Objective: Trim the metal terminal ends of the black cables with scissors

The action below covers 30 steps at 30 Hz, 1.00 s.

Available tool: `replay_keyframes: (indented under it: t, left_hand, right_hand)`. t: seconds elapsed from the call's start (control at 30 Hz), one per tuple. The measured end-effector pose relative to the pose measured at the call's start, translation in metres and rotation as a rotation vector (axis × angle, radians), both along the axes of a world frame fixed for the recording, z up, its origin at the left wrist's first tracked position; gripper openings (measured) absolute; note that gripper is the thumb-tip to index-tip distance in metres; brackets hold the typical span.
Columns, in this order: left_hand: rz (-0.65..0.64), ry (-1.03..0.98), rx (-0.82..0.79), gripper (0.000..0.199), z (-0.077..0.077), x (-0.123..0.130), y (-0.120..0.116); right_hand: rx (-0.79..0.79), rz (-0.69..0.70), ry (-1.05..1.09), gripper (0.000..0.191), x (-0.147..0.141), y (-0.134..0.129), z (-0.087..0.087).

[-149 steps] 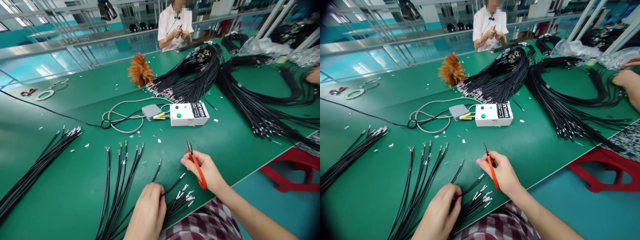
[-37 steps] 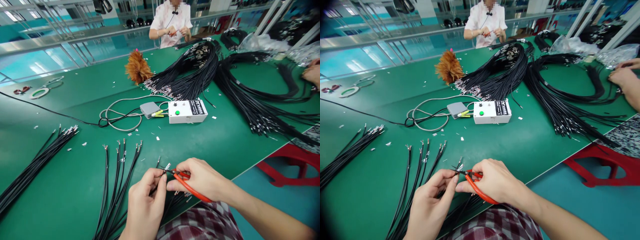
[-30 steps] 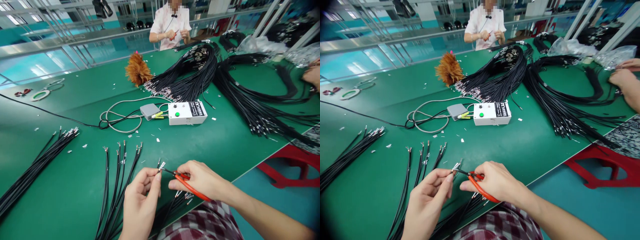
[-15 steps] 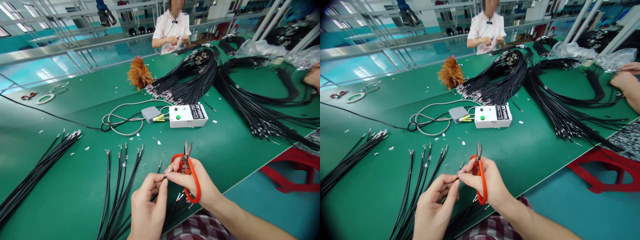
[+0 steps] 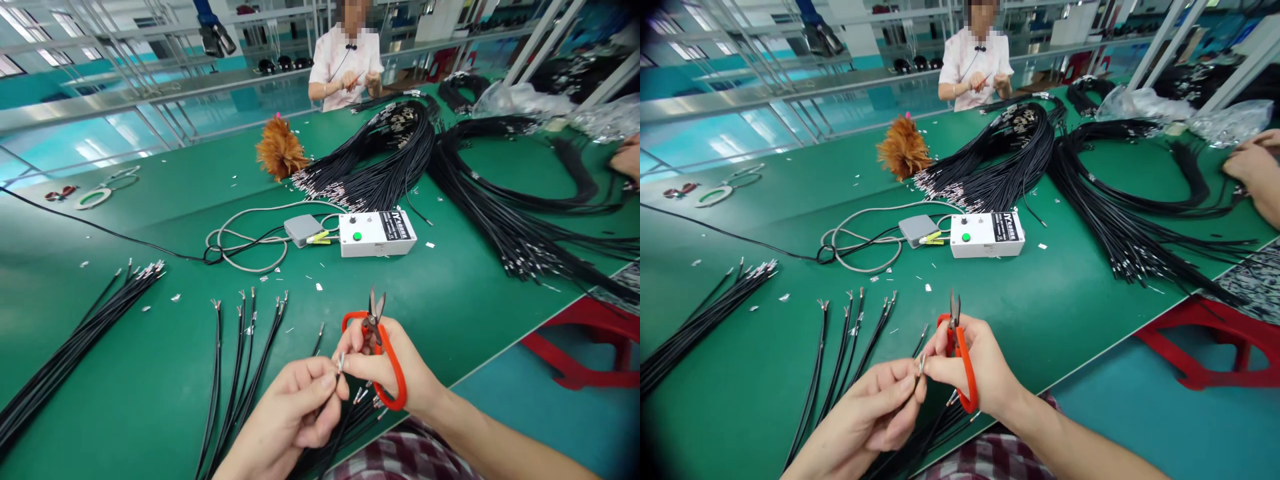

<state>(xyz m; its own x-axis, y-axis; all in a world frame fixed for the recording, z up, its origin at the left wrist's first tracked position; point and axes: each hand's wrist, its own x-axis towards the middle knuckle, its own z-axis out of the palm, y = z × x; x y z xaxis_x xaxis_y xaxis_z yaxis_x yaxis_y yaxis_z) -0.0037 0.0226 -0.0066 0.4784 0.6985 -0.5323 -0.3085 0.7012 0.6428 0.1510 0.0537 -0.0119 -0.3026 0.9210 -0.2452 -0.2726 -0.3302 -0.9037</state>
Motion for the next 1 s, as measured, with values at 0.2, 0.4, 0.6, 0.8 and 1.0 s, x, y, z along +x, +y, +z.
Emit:
replay_keyframes:
  t: [0.2,0.4,0.6,0.8,1.0]
  left_hand:
    - [-0.081,-0.206,-0.100,0.021,-0.001,-0.002,0.000]
    - [0.156,0.023,0.003,0.018,0.000,0.007,0.002]
    - [0.241,0.174,0.125,0.025,-0.003,0.013,0.002]
    - [0.204,0.221,0.157,0.027,-0.004,0.016,0.000]
    - [0.223,0.187,0.147,0.022,-0.007,0.013,-0.003]
  right_hand:
    - [0.302,-0.132,-0.336,0.016,0.007,0.012,-0.013]
    - [0.515,-0.133,-1.102,0.010,0.030,0.026,-0.028]
    - [0.258,-0.045,-0.457,0.013,0.024,0.011,-0.017]
    - [0.141,-0.046,-0.145,0.024,0.012,0.004,-0.008]
    - [0.045,-0.112,-0.048,0.026,0.004,0.002,-0.015]
